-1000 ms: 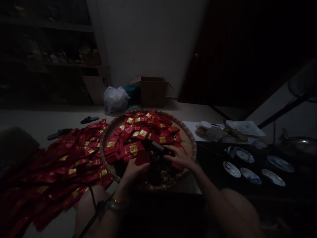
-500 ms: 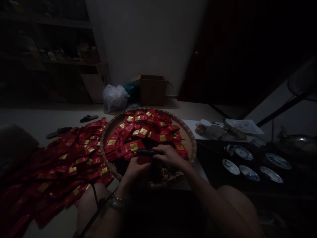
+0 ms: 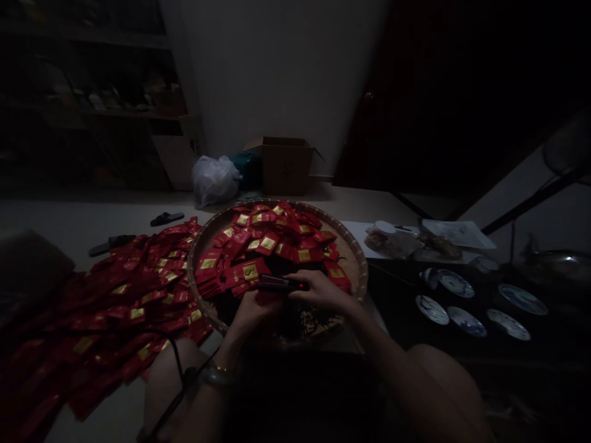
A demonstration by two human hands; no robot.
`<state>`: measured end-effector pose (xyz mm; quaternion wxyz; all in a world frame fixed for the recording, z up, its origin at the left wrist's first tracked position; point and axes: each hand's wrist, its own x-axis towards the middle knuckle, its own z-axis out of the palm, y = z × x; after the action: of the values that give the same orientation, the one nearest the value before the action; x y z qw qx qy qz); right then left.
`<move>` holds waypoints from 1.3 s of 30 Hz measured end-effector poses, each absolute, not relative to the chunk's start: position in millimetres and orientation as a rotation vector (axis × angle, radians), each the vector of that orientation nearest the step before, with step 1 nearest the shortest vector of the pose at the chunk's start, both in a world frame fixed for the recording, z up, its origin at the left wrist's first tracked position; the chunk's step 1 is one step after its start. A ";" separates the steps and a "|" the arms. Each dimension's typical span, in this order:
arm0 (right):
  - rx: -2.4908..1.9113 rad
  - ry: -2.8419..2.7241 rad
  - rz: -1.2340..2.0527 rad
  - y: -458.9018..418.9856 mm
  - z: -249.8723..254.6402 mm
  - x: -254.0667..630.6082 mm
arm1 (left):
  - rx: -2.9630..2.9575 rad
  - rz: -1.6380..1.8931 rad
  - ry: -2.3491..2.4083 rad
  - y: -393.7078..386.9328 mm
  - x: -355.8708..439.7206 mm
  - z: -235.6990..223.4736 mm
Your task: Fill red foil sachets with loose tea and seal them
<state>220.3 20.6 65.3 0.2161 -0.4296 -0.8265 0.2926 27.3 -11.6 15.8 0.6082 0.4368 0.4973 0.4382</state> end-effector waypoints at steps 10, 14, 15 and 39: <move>-1.189 -2.248 0.856 23.4 62.6 215.6 | 1.046 1.023 1.159 -10.4 26.9 13.2; -1.185 -2.286 0.828 20.5 65.0 214.9 | 1.092 1.136 1.149 -9.7 24.3 17.8; -1.189 -2.304 0.810 19.4 65.7 214.2 | 1.104 1.191 1.147 -9.3 23.2 19.5; -1.199 -2.364 0.610 18.4 63.2 202.5 | 0.886 1.102 1.016 -14.5 31.2 19.3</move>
<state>202.5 18.4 63.2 0.2093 -0.4310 -0.8498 0.2195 31.2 -14.5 19.3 0.6444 0.3891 0.4463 0.4839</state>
